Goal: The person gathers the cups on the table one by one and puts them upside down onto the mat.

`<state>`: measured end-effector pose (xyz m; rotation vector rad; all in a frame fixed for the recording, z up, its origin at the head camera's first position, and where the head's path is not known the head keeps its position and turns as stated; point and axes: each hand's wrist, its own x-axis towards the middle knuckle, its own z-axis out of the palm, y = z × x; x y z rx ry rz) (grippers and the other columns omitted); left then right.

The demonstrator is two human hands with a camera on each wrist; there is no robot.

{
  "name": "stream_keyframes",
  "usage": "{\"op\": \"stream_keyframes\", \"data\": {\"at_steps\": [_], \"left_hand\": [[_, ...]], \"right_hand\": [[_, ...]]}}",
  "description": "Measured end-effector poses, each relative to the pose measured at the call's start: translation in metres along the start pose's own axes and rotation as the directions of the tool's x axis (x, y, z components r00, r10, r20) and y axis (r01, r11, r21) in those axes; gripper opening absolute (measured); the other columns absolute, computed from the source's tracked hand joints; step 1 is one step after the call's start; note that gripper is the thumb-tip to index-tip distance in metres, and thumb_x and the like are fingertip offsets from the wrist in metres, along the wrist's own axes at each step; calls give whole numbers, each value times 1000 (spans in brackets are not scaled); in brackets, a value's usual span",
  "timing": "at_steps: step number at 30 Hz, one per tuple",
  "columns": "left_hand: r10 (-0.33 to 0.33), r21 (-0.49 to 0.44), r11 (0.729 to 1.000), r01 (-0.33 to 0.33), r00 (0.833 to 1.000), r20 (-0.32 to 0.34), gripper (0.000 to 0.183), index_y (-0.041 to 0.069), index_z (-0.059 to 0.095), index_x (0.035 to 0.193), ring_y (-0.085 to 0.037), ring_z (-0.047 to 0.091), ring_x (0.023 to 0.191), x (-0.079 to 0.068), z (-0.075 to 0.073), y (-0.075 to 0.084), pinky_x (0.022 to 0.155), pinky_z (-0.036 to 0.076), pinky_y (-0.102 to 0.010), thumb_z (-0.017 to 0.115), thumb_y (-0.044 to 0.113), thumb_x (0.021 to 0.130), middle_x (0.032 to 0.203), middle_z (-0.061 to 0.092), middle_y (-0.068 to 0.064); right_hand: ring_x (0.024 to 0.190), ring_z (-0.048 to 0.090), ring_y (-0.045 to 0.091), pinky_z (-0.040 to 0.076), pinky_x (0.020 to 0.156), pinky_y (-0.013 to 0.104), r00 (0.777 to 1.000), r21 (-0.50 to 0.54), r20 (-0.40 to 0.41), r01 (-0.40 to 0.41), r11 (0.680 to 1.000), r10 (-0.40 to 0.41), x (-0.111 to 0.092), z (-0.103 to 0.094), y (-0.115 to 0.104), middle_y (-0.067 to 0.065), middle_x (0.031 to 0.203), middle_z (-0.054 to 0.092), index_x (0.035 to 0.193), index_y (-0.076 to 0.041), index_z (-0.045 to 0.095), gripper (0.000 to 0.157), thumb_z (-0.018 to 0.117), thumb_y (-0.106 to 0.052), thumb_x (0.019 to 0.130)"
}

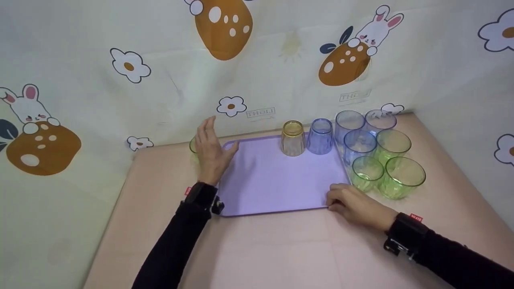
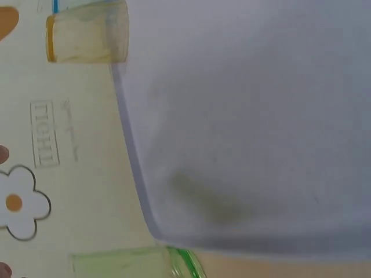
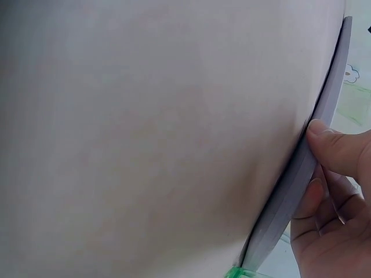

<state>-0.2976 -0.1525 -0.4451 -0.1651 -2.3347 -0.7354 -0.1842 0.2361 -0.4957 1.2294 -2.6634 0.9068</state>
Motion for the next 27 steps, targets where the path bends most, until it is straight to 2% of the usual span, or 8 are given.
{"op": "stream_keyframes", "data": {"at_steps": [4, 10, 12, 15, 17, 19, 22, 27], "left_hand": [[-100, -29, 995, 99, 994, -54, 110, 0, 31, 152, -37, 34, 134, -3, -12, -28, 111, 28, -48, 96, 31, 68, 146, 34, -23], [-274, -53, 961, 273, 961, -24, 127, -4, 19, 154, -41, 31, 135, -15, -20, -63, 112, 27, -54, 97, 41, 65, 150, 28, -27], [-344, -90, 935, 344, 939, 17, 128, -5, 17, 154, -41, 31, 136, -20, -22, -72, 112, 27, -55, 97, 40, 65, 151, 28, -27], [-423, -129, 890, 437, 898, 123, 125, -5, 16, 155, -39, 30, 139, -25, -23, -84, 113, 27, -53, 96, 36, 68, 152, 29, -26], [-461, -137, 857, 496, 859, 223, 123, -4, 15, 155, -39, 30, 141, -28, -23, -90, 114, 26, -51, 95, 34, 70, 153, 29, -25], [-467, -137, 840, 525, 827, 312, 118, -4, 17, 155, -39, 30, 141, -29, -22, -95, 115, 26, -50, 94, 31, 73, 153, 30, -25], [-448, -150, 827, 541, 797, 405, 113, -6, 20, 154, -39, 33, 140, -31, -18, -99, 114, 27, -48, 93, 28, 75, 152, 33, -27], [-414, -183, 828, 530, 799, 437, 107, -6, 23, 152, -39, 36, 140, -31, -13, -102, 114, 28, -47, 92, 21, 76, 150, 37, -29]], "right_hand": [[80, 55, 9, 51, 72, 31, 1000, 0, -9, 7, 1000, -7, 0, -1, 0, -7, 83, 57, 83, -14, 64, 27, 78, 9, 80], [80, 55, 10, 51, 72, 32, 1000, 4, -5, 7, 1000, -7, 1, -1, -1, -6, 83, 57, 83, -14, 64, 26, 78, 8, 80], [79, 55, 10, 50, 72, 32, 1000, 1, -2, 6, 1000, -6, 1, -1, -1, -6, 83, 57, 83, -14, 64, 26, 78, 8, 81], [80, 55, 10, 51, 72, 32, 1000, 2, 3, -6, 1000, 6, 1, -1, -1, -6, 83, 57, 83, -14, 64, 25, 78, 7, 81], [80, 55, 9, 51, 72, 32, 1000, 4, 5, -11, 1000, 11, 1, -1, -1, -6, 83, 57, 83, -14, 65, 25, 78, 7, 81], [80, 56, 9, 51, 72, 32, 1000, 7, 7, -16, 1000, 16, 0, -2, -1, -7, 83, 57, 84, -14, 65, 25, 78, 7, 81], [80, 56, 9, 51, 72, 32, 1000, 8, 9, -22, 1000, 22, 0, -2, -2, -7, 83, 57, 83, -14, 65, 25, 78, 7, 81], [80, 56, 10, 51, 73, 32, 999, 10, 17, -35, 999, 35, 0, -2, -2, -6, 84, 57, 84, -14, 65, 25, 78, 7, 82]]}}
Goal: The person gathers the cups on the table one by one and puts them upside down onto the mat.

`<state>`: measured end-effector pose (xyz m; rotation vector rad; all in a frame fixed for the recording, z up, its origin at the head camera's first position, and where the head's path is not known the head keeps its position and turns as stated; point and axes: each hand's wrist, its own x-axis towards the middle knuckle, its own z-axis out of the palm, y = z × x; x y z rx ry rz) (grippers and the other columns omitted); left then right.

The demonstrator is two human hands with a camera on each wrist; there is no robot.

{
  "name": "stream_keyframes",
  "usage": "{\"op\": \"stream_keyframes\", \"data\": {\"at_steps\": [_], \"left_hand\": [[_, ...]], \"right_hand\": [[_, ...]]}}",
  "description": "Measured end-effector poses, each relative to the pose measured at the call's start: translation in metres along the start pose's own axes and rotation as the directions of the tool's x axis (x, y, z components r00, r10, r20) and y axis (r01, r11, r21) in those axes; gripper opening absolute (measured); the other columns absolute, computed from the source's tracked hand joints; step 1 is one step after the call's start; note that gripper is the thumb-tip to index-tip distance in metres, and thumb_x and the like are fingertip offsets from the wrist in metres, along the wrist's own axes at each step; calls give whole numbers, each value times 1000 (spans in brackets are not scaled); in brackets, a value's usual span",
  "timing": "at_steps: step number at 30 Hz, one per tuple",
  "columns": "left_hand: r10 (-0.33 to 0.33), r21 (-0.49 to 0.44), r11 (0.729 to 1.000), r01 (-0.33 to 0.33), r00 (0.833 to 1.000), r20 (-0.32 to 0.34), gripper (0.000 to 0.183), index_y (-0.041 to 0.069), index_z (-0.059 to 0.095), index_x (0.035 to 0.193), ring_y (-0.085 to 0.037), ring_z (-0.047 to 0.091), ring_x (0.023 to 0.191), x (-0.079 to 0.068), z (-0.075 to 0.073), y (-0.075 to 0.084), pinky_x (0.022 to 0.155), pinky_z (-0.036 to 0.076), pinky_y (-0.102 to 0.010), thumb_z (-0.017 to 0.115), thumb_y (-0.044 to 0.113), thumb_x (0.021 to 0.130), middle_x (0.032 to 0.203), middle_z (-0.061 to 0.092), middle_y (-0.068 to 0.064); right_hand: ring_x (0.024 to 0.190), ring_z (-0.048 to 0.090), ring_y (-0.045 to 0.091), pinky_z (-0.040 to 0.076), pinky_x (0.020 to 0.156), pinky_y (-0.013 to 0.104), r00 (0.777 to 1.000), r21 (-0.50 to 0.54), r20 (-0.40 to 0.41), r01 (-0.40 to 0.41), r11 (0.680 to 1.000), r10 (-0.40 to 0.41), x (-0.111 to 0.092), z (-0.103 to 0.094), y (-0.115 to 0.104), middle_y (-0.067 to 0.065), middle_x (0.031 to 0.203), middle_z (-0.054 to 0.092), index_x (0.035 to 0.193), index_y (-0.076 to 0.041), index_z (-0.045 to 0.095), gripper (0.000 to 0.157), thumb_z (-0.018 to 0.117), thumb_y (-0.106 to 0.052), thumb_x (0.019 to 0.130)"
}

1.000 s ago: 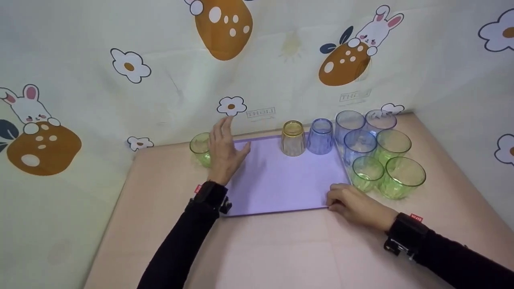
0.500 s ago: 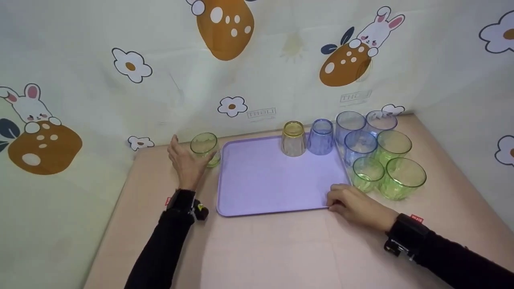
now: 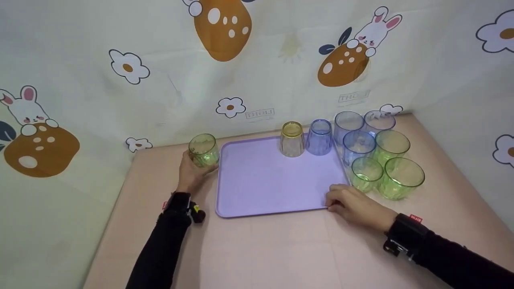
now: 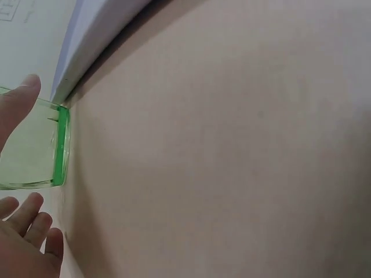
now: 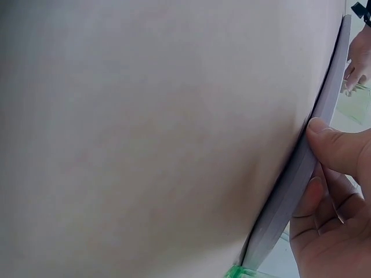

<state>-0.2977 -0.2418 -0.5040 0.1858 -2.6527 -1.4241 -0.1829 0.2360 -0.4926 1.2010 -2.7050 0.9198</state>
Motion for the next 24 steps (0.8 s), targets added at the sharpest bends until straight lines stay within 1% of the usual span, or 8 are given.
{"op": "stream_keyframes", "data": {"at_steps": [7, 14, 16, 24], "left_hand": [[-21, -6, 1000, 21, 1000, -4, 99, -4, 31, 149, -39, 41, 136, 3, 4, 1, 114, 29, -46, 92, 20, 75, 145, 45, -28], [-5, 34, 999, 6, 1000, -26, 89, -6, 39, 144, -41, 46, 131, 4, 6, -1, 111, 32, -49, 90, 23, 77, 140, 50, -29], [-12, 34, 999, 13, 1000, -29, 87, -5, 40, 143, -40, 47, 131, 5, 7, -1, 110, 33, -49, 90, 25, 78, 140, 51, -28], [-56, 36, 998, 57, 998, -24, 92, -2, 37, 150, -39, 43, 135, 4, 9, 0, 112, 31, -51, 88, 30, 80, 146, 47, -26]], "right_hand": [[80, 55, 9, 51, 73, 32, 1000, -6, -11, 17, 1000, -17, 1, 1, 0, -6, 83, 57, 83, -14, 65, 25, 78, 7, 81], [79, 55, 10, 50, 72, 31, 998, 8, -34, 58, 998, -58, 1, 2, 2, -6, 82, 57, 82, -13, 65, 27, 78, 10, 78], [79, 56, 10, 50, 72, 31, 997, 14, -38, 61, 998, -61, 1, 1, 2, -6, 82, 57, 83, -13, 64, 27, 78, 10, 78], [80, 56, 10, 51, 72, 31, 998, 21, -32, 46, 999, -45, 1, 2, 3, -6, 83, 58, 83, -14, 65, 27, 78, 9, 79]]}}
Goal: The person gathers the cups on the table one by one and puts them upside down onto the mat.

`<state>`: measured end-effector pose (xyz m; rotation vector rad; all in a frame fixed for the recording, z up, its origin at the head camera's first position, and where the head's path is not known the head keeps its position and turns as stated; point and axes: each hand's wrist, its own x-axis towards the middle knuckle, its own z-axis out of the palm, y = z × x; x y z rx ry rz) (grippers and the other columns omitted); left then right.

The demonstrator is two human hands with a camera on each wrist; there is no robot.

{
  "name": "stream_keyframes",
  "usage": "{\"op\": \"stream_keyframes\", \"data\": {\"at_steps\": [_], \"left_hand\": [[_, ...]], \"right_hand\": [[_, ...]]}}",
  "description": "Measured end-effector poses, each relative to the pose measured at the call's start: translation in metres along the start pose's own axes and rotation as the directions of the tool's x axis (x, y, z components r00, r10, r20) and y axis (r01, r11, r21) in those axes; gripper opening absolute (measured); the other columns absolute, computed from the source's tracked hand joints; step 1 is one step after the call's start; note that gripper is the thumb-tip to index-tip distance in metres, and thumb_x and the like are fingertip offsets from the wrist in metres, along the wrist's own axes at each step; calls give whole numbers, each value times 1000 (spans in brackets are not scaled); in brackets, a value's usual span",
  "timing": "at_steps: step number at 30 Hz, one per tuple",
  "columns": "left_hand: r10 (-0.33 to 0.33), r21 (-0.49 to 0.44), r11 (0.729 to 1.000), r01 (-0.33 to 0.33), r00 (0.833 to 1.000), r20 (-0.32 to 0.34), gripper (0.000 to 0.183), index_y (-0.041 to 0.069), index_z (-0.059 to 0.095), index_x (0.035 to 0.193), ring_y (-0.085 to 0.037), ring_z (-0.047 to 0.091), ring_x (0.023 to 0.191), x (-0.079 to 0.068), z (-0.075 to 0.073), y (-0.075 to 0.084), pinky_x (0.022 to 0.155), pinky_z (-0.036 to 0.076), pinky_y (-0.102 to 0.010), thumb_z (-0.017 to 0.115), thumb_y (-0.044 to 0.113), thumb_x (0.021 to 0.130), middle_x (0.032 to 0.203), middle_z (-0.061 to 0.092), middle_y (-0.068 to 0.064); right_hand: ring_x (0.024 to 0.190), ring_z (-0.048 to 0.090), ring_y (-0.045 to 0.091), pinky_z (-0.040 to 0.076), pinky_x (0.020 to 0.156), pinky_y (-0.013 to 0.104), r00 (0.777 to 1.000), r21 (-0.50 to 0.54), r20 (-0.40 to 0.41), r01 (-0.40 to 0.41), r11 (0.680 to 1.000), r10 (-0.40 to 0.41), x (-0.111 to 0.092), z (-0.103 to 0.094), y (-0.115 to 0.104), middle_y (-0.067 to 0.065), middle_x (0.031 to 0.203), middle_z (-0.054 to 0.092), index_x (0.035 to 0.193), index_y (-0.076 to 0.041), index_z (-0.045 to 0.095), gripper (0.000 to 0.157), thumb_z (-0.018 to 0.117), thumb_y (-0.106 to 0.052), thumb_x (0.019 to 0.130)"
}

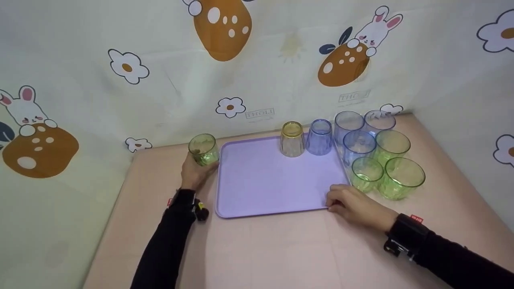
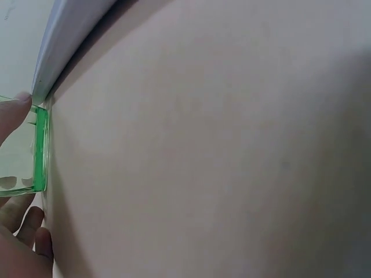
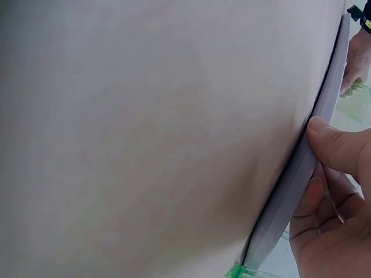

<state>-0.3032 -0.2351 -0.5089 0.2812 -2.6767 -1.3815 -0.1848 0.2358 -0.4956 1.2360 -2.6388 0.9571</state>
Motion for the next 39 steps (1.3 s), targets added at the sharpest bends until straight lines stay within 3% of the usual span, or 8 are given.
{"op": "stream_keyframes", "data": {"at_steps": [7, 14, 21, 28, 33, 39], "left_hand": [[-7, 1, 1000, 7, 999, -33, 90, 1, 38, 148, -40, 45, 133, -1, 2, -2, 110, 33, -52, 88, 31, 80, 145, 48, -26], [51, -15, 999, -52, 996, -78, 87, 2, 36, 147, -41, 50, 128, 0, -1, 0, 108, 36, -52, 88, 23, 80, 140, 51, -28], [69, 48, 997, -65, 993, -95, 86, 6, 37, 150, -40, 53, 125, -1, -9, 4, 104, 40, -52, 87, 22, 81, 138, 54, -27], [68, 76, 995, -59, 991, -118, 87, 12, 39, 152, -38, 50, 130, -2, -17, 11, 107, 37, -53, 88, 19, 81, 142, 53, -23], [105, 61, 993, -99, 987, -120, 85, 9, 41, 151, -37, 45, 135, 0, -23, 20, 111, 32, -53, 87, 8, 80, 146, 50, -20], [121, 96, 989, -110, 985, -121, 83, 7, 44, 150, -40, 46, 133, 3, -26, 32, 110, 34, -53, 86, 1, 78, 145, 50, -22]], "right_hand": [[80, 56, 9, 51, 73, 32, 1000, -9, 2, -20, 1000, 20, 0, 0, 0, -6, 83, 58, 83, -14, 65, 26, 78, 9, 79], [79, 56, 9, 51, 72, 31, 1000, -8, 1, -18, 1000, 18, 0, 0, 0, -7, 83, 57, 83, -14, 64, 26, 78, 8, 80], [80, 56, 9, 50, 72, 30, 1000, -5, 5, -22, 1000, 23, 0, -1, -1, -7, 82, 56, 82, -14, 64, 27, 78, 8, 81], [79, 56, 11, 51, 72, 31, 1000, 6, 3, -8, 1000, 8, 1, -1, -2, -6, 82, 57, 82, -14, 64, 27, 78, 9, 80], [79, 56, 11, 50, 72, 31, 1000, 10, 0, 3, 1000, -3, 1, -1, -1, -5, 82, 57, 83, -13, 64, 28, 78, 10, 80], [78, 55, 10, 50, 71, 31, 1000, 5, 4, -5, 1000, 5, 1, -1, -1, -6, 81, 57, 82, -14, 64, 28, 78, 10, 80]]}}
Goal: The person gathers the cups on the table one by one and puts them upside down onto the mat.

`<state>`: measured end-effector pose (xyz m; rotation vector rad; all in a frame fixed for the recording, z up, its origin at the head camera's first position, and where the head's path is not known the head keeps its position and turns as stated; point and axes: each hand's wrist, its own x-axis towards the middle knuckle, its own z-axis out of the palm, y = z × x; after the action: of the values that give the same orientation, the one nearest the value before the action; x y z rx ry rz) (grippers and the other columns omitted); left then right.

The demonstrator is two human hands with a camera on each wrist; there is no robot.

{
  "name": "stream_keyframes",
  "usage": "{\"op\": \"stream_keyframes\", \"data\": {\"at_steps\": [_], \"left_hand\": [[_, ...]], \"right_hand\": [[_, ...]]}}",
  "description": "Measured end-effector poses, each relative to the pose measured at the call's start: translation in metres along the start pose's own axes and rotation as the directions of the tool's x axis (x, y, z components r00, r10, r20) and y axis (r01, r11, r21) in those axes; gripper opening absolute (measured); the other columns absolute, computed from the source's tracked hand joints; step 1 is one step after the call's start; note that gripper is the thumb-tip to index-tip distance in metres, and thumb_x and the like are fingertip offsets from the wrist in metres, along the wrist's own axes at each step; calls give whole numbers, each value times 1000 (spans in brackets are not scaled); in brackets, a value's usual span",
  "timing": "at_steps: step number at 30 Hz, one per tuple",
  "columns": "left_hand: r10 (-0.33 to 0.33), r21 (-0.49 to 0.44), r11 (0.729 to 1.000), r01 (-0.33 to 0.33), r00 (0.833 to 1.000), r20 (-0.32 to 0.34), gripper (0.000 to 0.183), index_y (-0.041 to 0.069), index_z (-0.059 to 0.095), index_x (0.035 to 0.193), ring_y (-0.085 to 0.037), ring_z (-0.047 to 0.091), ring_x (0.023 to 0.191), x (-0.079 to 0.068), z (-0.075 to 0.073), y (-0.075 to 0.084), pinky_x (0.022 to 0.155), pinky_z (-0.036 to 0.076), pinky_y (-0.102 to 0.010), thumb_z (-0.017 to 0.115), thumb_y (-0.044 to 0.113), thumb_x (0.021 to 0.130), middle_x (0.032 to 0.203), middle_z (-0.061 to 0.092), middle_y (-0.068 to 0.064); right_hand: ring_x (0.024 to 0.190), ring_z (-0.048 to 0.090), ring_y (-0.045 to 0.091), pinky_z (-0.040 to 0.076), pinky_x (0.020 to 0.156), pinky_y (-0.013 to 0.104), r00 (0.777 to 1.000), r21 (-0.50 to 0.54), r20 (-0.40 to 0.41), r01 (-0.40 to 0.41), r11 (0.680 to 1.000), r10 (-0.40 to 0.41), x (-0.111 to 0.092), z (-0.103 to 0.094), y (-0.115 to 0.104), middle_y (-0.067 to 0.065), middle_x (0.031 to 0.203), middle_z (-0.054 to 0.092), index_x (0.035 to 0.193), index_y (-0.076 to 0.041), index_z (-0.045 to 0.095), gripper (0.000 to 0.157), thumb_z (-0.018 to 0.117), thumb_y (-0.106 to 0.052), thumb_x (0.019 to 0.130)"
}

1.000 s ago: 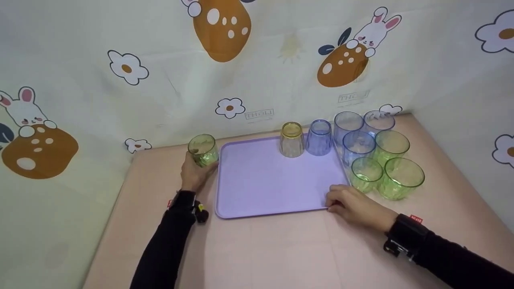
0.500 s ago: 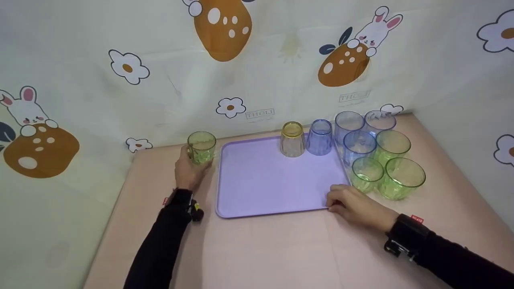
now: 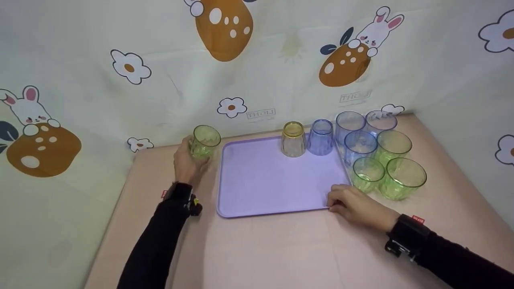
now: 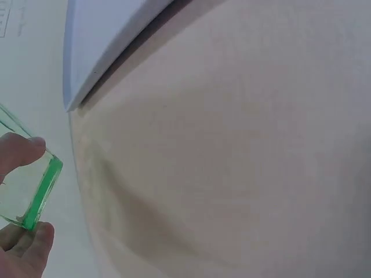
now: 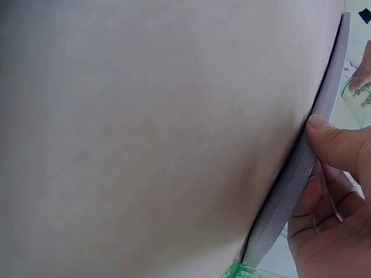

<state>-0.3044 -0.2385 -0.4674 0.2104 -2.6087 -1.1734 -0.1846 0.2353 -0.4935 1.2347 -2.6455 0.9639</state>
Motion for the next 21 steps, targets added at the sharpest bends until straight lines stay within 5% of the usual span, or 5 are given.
{"op": "stream_keyframes", "data": {"at_steps": [14, 21], "left_hand": [[190, 249, 950, -187, 982, 9, 84, 7, 44, 150, -40, 51, 128, 4, 8, 28, 96, 46, -56, 81, -6, 76, 149, 48, -17], [354, 416, 842, -343, 934, 55, 83, 2, 44, 150, -41, 48, 129, 6, 16, 41, 99, 44, -53, 82, -7, 76, 145, 49, -21]], "right_hand": [[79, 57, 11, 51, 72, 32, 1000, -4, -8, 26, 1000, -26, -1, -1, 1, -5, 82, 58, 83, -13, 65, 29, 77, 13, 78], [79, 57, 10, 51, 72, 32, 1000, -9, 0, -4, 1000, 4, 0, -1, -1, -7, 82, 58, 82, -14, 66, 29, 77, 12, 78]]}}
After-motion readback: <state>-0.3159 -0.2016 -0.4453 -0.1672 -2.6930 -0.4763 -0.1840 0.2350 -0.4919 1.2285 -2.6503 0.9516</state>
